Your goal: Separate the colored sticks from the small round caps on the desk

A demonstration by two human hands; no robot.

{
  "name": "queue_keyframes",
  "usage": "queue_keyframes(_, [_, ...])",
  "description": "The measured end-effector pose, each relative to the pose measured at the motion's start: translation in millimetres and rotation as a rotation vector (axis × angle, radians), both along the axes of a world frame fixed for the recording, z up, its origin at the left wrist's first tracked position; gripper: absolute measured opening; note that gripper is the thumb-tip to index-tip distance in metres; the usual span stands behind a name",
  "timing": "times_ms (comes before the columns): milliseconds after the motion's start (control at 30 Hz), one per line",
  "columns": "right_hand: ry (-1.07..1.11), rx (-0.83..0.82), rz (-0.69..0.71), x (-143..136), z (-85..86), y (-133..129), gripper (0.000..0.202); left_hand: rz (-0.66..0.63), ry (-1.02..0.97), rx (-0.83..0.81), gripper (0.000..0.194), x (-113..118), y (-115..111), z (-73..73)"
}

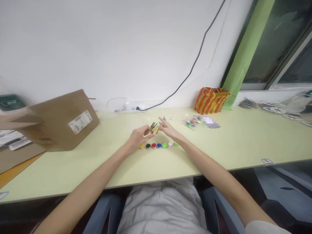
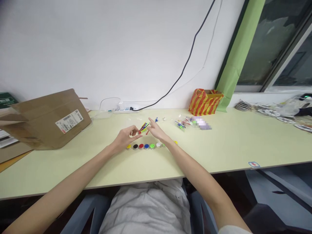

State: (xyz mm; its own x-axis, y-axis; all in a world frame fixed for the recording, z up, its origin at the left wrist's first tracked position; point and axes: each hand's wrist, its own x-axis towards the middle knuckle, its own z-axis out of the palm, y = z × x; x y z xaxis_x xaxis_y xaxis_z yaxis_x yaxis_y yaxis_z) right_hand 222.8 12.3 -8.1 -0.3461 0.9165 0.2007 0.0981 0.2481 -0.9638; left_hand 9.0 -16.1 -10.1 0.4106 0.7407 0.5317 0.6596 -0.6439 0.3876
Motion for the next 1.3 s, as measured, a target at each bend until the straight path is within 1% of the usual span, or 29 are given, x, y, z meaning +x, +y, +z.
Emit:
queue_keyframes(67, [0.022, 0.054, 0.13, 0, 1.5, 0, 0.041, 0.015, -0.01, 0.019, 0.03, 0, -1, 0.5])
queue_keyframes(100, [0.027, 0.074, 0.201, -1, 1.9, 0, 0.037, 0.025, -0.015, 0.028, 0.032, 0, -1, 0.9])
queue_keyframes(167, [0.037, 0.098, 0.289, -2, 1.9, -2, 0.038, 0.038, -0.025, 0.04, 0.036, -1, -1, 1.4])
queue_keyframes(300, [0.094, 0.089, 0.282, -5, -0.6, -5, 0.041, 0.011, -0.067, 0.035, 0.038, -2, 0, 0.9])
queue_keyframes(433, [0.118, 0.099, 0.286, -6, 0.4, -10, 0.038, -0.023, -0.109, 0.045, 0.042, -1, -1, 1.2])
queue_keyframes(567, [0.091, 0.179, 0.259, -8, 6.6, -18, 0.037, -0.05, -0.122, 0.059, 0.043, 1, -7, 3.5])
queue_keyframes(667, [0.008, 0.249, 0.238, -4, 15.8, -18, 0.034, -0.065, -0.088, 0.059, 0.042, 3, -10, 4.8])
queue_keyframes(733, [-0.111, 0.328, 0.194, 10, 27.2, -15, 0.028, -0.068, -0.056, 0.059, 0.039, 5, -10, 5.0])
queue_keyframes(767, [-0.198, 0.374, 0.154, 22, 35.0, -14, 0.024, -0.063, -0.043, 0.059, 0.039, 5, -11, 5.0])
queue_keyframes(833, [-0.455, 0.467, 0.057, 53, 54.4, -14, 0.014, -0.046, -0.023, 0.053, 0.036, 7, -10, 5.0])
queue_keyframes(867, [-0.612, 0.48, -0.003, 72, 65.1, -16, 0.011, -0.04, -0.015, 0.049, 0.033, 7, -10, 5.1])
queue_keyframes(933, [-0.896, 0.465, -0.124, 111, 85.3, -22, 0.008, -0.04, -0.001, 0.045, 0.028, 8, -10, 5.3])
queue_keyframes(967, [-0.993, 0.431, -0.166, 128, 92.8, -25, 0.007, -0.041, 0.004, 0.048, 0.028, 8, -10, 5.4])
queue_keyframes(1000, [-1.06, 0.387, -0.176, 143, 97.4, -29, 0.005, -0.038, 0.007, 0.056, 0.028, 8, -10, 5.6])
queue_keyframes(1033, [-1.108, 0.338, -0.17, 154, 98.3, -32, 0.005, -0.033, 0.01, 0.065, 0.028, 8, -9, 5.7])
queue_keyframes(1067, [-1.14, 0.288, -0.155, 162, 95.3, -34, 0.005, -0.027, 0.011, 0.073, 0.028, 7, -9, 5.8])
queue_keyframes(1100, [-1.158, 0.234, -0.128, 166, 88.5, -35, 0.006, -0.02, 0.011, 0.079, 0.029, 7, -9, 5.8])
queue_keyframes(1200, [-1.172, 0.041, 0.018, 163, 55.1, -33, 0.011, -0.008, 0.011, 0.081, 0.029, 6, -9, 6.0])
queue_keyframes(1267, [-1.16, -0.051, 0.074, 157, 34.0, -29, 0.014, -0.014, 0.013, 0.069, 0.029, 7, -10, 6.5])
queue_keyframes(1300, [-1.155, -0.072, 0.084, 155, 26.5, -27, 0.014, -0.02, 0.013, 0.062, 0.029, 7, -10, 6.9])
